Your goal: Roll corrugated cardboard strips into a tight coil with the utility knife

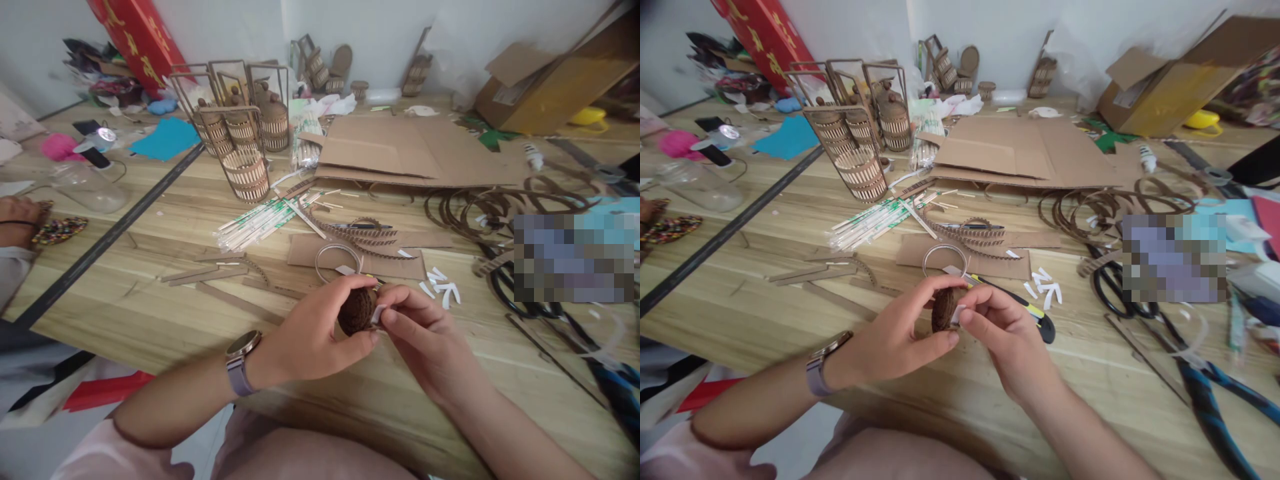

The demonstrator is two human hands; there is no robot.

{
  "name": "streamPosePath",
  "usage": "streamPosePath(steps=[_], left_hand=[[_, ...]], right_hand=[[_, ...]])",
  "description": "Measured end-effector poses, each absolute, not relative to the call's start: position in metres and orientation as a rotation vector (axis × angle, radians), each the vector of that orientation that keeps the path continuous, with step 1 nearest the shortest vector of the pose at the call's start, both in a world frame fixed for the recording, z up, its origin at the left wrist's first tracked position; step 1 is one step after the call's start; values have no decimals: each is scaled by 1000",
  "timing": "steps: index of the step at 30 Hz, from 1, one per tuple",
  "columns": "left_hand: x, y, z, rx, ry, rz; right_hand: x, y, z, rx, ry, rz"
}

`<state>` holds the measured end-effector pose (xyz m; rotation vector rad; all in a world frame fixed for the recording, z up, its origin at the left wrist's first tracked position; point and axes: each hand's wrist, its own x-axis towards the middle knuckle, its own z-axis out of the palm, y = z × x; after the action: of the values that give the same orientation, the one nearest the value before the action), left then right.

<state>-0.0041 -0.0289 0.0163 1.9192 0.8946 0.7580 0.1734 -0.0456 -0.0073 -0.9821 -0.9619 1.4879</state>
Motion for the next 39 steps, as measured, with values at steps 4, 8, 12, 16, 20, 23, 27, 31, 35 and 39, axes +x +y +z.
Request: streamPosePath(steps=[4,8,12,16,20,23,27,31,35,39], left_hand=[[-4,-29,17,1909,890,750],[-3,-30,17,1901,896,741],[-3,-31,13,1940,864,782],[-4,-30,9,2002,870,791],[-5,-31,7,2104,854,812],[-5,-30,5,2183,820,838],[-5,-28,1,2286,771,804],[-4,-25,-4,2324,749,733],[-3,-24,-4,2243,816,715],[-2,-25,0,2131,847,702]], right_hand=[[172,-47,-9,-995,-981,1392],[171,-48,-11,-984,-1053,1296],[170,-51,-14,-987,-1164,1162],[172,-52,-16,-1090,-1226,1087],[176,-49,-14,-1062,-1164,1283],[175,-49,-13,-1037,-1153,1356],[173,-50,-15,-1059,-1089,1384],[174,-49,-15,-1090,-1098,1381],[176,-49,-14,-1118,-1212,1228],[176,-50,-15,-1097,-1359,1054]])
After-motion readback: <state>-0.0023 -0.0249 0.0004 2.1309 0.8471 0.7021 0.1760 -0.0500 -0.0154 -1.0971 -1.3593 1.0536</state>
